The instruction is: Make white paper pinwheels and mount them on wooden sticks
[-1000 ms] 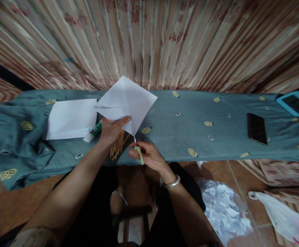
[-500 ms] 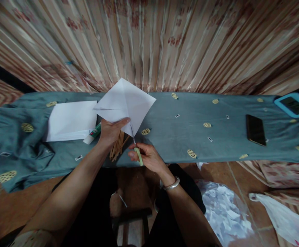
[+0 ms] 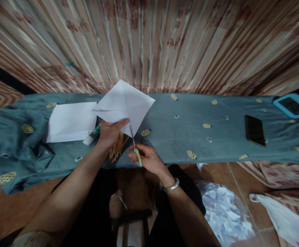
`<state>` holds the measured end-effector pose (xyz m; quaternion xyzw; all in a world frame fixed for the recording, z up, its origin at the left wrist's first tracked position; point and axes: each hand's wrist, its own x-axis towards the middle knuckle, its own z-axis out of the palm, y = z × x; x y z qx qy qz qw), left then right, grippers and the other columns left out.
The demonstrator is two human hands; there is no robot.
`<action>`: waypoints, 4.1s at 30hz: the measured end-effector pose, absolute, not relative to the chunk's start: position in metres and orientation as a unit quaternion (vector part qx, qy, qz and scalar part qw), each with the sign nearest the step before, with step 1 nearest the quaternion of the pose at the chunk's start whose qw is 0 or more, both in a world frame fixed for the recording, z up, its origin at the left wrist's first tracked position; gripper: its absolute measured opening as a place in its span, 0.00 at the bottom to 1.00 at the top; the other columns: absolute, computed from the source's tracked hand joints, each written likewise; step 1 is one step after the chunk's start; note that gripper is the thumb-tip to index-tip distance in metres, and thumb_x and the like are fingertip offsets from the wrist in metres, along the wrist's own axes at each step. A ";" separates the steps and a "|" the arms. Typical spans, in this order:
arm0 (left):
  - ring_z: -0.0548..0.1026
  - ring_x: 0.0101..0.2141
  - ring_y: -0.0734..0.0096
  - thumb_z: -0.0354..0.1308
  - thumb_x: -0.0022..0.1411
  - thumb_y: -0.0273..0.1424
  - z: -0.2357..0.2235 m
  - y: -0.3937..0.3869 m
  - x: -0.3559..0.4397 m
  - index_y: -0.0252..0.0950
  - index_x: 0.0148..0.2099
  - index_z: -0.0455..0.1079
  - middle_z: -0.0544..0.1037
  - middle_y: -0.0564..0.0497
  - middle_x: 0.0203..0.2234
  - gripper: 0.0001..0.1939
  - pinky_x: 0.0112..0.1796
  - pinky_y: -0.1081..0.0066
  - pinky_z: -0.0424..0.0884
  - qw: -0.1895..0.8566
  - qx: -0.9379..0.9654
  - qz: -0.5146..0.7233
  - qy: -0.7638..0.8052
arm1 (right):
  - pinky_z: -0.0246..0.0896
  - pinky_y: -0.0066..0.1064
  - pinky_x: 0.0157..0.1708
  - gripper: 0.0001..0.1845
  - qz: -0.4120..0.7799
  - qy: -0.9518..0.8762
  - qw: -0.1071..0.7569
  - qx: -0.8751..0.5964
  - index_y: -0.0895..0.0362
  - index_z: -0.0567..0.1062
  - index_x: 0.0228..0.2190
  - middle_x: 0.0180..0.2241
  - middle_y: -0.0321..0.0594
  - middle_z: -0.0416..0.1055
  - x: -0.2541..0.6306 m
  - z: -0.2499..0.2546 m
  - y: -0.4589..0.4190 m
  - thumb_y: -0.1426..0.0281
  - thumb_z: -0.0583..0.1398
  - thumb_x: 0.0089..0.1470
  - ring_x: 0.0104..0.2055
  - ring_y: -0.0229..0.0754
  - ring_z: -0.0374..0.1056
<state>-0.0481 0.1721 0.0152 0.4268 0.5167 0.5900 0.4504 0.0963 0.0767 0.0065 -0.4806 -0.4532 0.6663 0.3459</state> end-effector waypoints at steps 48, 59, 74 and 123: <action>0.73 0.23 0.70 0.68 0.42 0.31 0.023 0.160 -0.041 0.35 0.25 0.74 0.78 0.52 0.22 0.07 0.28 0.71 0.69 0.526 0.402 0.570 0.486 | 0.60 0.27 0.24 0.24 0.644 -0.452 0.368 -0.496 0.57 0.77 0.34 0.21 0.32 0.70 0.100 0.006 0.077 0.52 0.70 0.40 0.23 0.34 0.64; 0.72 0.23 0.71 0.69 0.42 0.32 0.022 0.158 -0.041 0.34 0.27 0.74 0.77 0.52 0.22 0.09 0.29 0.71 0.68 0.541 0.394 0.574 0.471 | 0.60 0.26 0.24 0.25 0.646 -0.444 0.365 -0.502 0.57 0.77 0.32 0.21 0.32 0.69 0.100 0.005 0.078 0.52 0.71 0.38 0.23 0.34 0.64; 0.71 0.23 0.72 0.69 0.43 0.32 0.014 0.155 -0.039 0.34 0.28 0.74 0.77 0.52 0.22 0.09 0.28 0.71 0.67 0.556 0.392 0.566 0.465 | 0.60 0.27 0.24 0.23 0.642 -0.443 0.376 -0.501 0.57 0.77 0.33 0.21 0.32 0.70 0.100 0.007 0.079 0.54 0.71 0.39 0.23 0.34 0.65; 0.75 0.29 0.66 0.69 0.39 0.32 0.013 0.150 -0.028 0.35 0.35 0.72 0.78 0.52 0.26 0.17 0.32 0.69 0.71 0.560 0.394 0.553 0.475 | 0.59 0.26 0.22 0.24 0.639 -0.404 0.414 -0.506 0.58 0.77 0.29 0.18 0.32 0.71 0.102 0.012 0.081 0.53 0.72 0.36 0.20 0.33 0.64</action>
